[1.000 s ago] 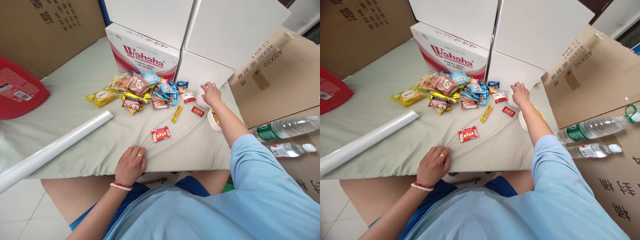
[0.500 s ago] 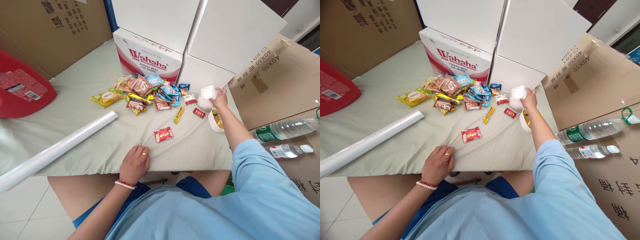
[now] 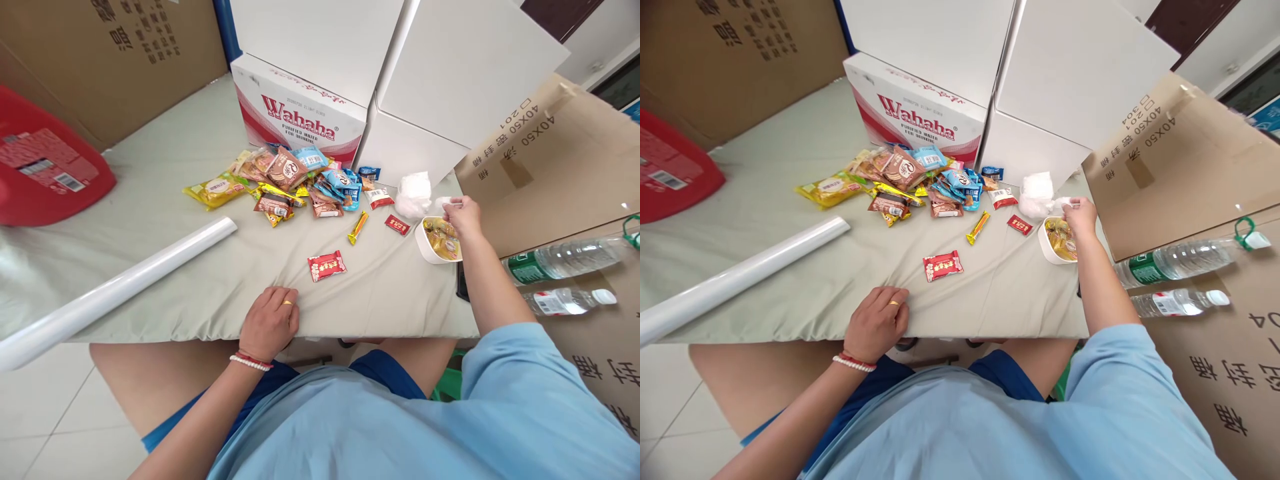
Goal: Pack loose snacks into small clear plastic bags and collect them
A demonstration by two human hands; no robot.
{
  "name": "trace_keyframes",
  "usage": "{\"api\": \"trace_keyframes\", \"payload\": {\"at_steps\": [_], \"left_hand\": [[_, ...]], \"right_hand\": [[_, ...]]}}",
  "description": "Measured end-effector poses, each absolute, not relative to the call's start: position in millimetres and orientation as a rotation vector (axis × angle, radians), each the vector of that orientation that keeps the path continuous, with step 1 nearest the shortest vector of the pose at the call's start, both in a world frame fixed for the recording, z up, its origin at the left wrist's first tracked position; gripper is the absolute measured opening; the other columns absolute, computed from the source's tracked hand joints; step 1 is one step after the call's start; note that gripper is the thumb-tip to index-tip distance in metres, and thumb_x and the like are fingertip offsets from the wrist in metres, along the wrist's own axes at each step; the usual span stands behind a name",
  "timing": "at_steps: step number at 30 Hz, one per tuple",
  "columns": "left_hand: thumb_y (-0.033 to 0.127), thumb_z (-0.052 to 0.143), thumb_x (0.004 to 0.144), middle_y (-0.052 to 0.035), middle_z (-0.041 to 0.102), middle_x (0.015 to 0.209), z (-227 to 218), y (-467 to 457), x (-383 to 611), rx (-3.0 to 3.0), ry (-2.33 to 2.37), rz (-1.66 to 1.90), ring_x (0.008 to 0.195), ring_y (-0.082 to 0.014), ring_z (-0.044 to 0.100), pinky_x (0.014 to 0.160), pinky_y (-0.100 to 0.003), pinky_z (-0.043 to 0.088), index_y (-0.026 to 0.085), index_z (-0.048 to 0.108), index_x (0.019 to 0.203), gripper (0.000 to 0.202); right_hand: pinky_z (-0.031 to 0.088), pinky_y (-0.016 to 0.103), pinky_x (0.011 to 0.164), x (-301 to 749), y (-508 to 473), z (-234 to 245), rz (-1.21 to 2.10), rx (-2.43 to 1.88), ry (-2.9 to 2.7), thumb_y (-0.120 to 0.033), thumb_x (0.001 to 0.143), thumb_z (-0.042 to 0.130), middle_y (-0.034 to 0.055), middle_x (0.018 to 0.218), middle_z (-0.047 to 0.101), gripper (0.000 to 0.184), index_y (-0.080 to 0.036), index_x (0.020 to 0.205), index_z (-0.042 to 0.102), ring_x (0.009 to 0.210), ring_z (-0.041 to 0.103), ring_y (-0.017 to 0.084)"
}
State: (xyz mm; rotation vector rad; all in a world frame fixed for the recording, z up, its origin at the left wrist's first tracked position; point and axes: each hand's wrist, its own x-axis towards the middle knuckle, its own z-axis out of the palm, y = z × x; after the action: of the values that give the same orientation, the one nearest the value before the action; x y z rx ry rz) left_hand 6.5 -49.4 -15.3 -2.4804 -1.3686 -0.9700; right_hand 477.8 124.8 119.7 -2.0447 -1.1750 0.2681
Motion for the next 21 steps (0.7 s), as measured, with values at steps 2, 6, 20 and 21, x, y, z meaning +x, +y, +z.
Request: {"api": "trace_keyframes", "payload": {"at_steps": [2, 6, 20, 21], "left_hand": [[0.006, 0.058, 0.089, -0.0099, 0.068, 0.092, -17.5, -48.9, 5.8, -2.469, -1.376, -1.061, 0.090, -0.0268, 0.061, 0.084, -0.039, 0.054, 0.017, 0.066, 0.106, 0.022], [0.012, 0.060, 0.092, -0.0105, 0.069, 0.100, -13.1, -56.4, 9.7, -2.365, -1.554, -1.439, 0.102, -0.0273, 0.062, 0.093, -0.043, 0.054, 0.020, 0.069, 0.101, 0.015], [0.049, 0.081, 0.076, 0.0025, 0.061, 0.069, 20.2, -92.2, 58.6, -2.369, -2.811, -2.521, 0.065, -0.0117, 0.054, 0.065, -0.026, 0.044, 0.019, 0.062, 0.079, 0.036], [0.050, 0.082, 0.074, 0.0034, 0.059, 0.067, 21.2, -93.2, 57.1, -2.351, -2.828, -2.538, 0.063, -0.0111, 0.052, 0.063, -0.026, 0.042, 0.019, 0.060, 0.076, 0.039]], "right_hand": [[0.058, 0.030, 0.067, 447.5, 93.3, 115.8, 0.682, -1.717, -0.996, -0.023, 0.075, 0.076, 0.0012, 0.081, 0.062, 0.026, -0.021, 0.096, 0.059, 0.070, 0.060, 0.015], [0.053, 0.022, 0.060, 367.8, 16.2, 85.4, 1.101, -1.395, -0.878, -0.026, 0.063, 0.086, -0.0029, 0.080, 0.064, 0.034, -0.023, 0.091, 0.066, 0.067, 0.058, 0.010], [0.052, 0.031, 0.072, 230.9, -112.4, 41.0, 1.395, -1.286, -1.153, -0.048, 0.080, 0.084, 0.0023, 0.100, 0.068, 0.045, -0.029, 0.118, 0.071, 0.074, 0.057, 0.014], [0.053, 0.032, 0.074, 233.2, -114.2, 42.7, 1.328, -1.293, -1.260, -0.047, 0.078, 0.085, 0.0045, 0.113, 0.067, 0.046, -0.030, 0.119, 0.071, 0.077, 0.058, 0.014]]}}
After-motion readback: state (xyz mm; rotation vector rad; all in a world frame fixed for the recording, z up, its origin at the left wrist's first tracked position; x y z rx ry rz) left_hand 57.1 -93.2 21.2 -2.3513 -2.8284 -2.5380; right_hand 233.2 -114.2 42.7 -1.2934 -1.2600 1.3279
